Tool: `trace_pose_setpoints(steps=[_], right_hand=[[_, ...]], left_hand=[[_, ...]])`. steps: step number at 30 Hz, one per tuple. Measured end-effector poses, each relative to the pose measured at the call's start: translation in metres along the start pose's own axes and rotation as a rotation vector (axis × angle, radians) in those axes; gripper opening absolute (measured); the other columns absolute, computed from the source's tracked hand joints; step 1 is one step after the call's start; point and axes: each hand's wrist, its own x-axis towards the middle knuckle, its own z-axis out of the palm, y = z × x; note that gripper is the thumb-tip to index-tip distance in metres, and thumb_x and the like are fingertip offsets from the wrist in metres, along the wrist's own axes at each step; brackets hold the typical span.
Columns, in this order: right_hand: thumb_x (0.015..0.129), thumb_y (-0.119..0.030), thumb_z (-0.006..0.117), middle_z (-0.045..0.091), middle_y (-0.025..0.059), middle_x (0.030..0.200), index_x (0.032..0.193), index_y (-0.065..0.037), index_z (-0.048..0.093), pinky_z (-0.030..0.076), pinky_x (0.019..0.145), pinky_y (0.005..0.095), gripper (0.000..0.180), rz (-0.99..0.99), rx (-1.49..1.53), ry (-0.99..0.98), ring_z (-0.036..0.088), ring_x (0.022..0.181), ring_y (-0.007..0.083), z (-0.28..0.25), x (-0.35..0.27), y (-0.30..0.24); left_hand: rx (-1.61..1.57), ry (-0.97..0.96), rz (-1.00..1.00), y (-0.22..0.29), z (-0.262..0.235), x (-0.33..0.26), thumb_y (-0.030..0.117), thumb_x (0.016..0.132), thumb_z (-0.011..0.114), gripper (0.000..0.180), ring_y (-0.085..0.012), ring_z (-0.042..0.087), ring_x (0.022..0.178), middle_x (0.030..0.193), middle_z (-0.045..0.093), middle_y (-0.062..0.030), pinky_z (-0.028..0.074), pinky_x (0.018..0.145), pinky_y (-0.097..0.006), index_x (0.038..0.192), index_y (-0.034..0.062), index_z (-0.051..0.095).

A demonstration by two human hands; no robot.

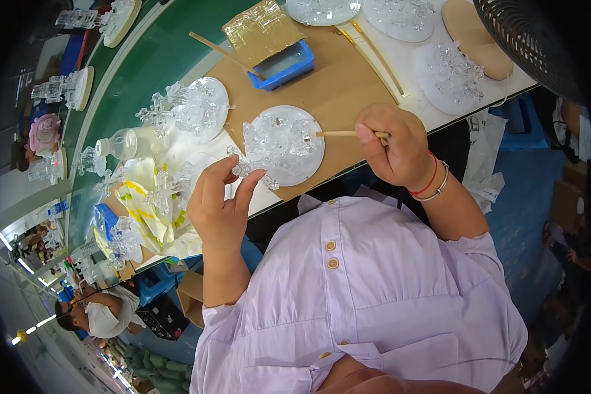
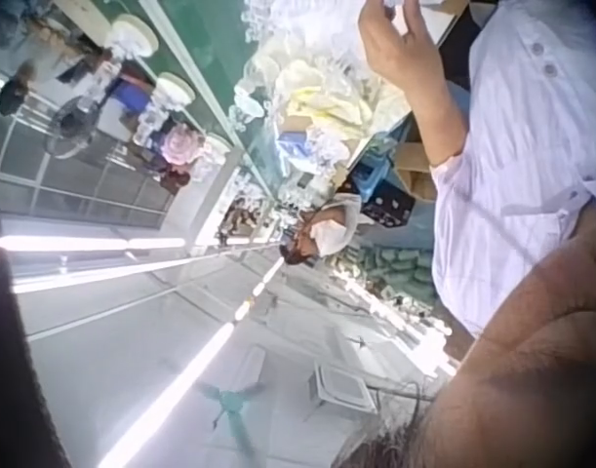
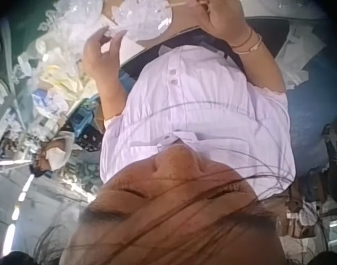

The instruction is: Applying adhesive to small crystal or glass pieces to assemble decorative fixtures.

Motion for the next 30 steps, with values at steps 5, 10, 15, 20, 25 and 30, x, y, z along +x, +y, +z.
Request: trace_pose_setpoints(steps=[5,10,15,20,25,30], right_hand=[[0.089,0.002,0.056,0.058,0.0135,0.075,0.093,0.001,0.049,0.046,0.055,0.0317,0.008,-0.054,-0.059,0.126,0.056,0.061,0.0256,0.009,0.011,0.008],[0.088,0.002,0.056,0.057,0.0132,0.075,0.092,0.001,0.049,0.046,0.055,0.032,0.008,-0.043,-0.078,0.078,0.056,0.061,0.0262,0.011,0.009,0.011],[0.088,0.003,0.056,0.057,0.0133,0.074,0.091,0.001,0.049,0.045,0.054,0.0317,0.009,-0.045,-0.077,0.057,0.056,0.059,0.0262,0.001,0.004,0.002],[0.088,0.004,0.055,0.058,0.0137,0.076,0.093,0.001,0.049,0.044,0.054,0.0296,0.008,0.025,-0.032,0.086,0.055,0.058,0.0234,-0.008,0.002,-0.005],[0.089,0.003,0.054,0.058,0.0137,0.076,0.093,0.001,0.049,0.045,0.054,0.0298,0.007,-0.001,-0.02,0.098,0.055,0.059,0.0232,0.0,0.004,0.004],[0.088,0.003,0.055,0.058,0.0139,0.076,0.092,0.0,0.049,0.046,0.056,0.0319,0.007,-0.029,-0.043,0.061,0.056,0.061,0.0261,0.006,0.002,0.008]], left_hand=[[-0.024,0.005,-0.02,0.001,0.001,-0.001,0.017,0.067,0.085,0.038,-0.0172,0.063,0.065,0.086,0.068,-0.01,0.052,0.058,-0.025,0.094,0.0004,0.064],[-0.02,0.004,-0.021,0.0,0.002,-0.001,0.017,0.067,0.085,0.038,-0.0174,0.064,0.066,0.087,0.068,-0.0101,0.053,0.058,-0.025,0.093,0.0003,0.064],[-0.011,0.006,-0.028,-0.001,0.001,-0.002,0.017,0.067,0.085,0.038,-0.0178,0.064,0.067,0.087,0.068,-0.0105,0.054,0.059,-0.026,0.093,0.0005,0.064],[0.0,0.035,-0.021,-0.001,0.002,-0.002,0.018,0.067,0.085,0.038,-0.0181,0.064,0.066,0.087,0.068,-0.0104,0.054,0.059,-0.026,0.093,0.0007,0.063],[0.009,0.054,-0.036,0.001,0.005,-0.002,0.018,0.066,0.086,0.038,-0.0178,0.064,0.065,0.086,0.068,-0.0102,0.053,0.058,-0.026,0.092,0.0008,0.063],[0.017,0.042,-0.049,0.002,0.004,-0.001,0.019,0.066,0.086,0.039,-0.0174,0.064,0.065,0.085,0.068,-0.0095,0.052,0.057,-0.026,0.092,0.0012,0.063]])
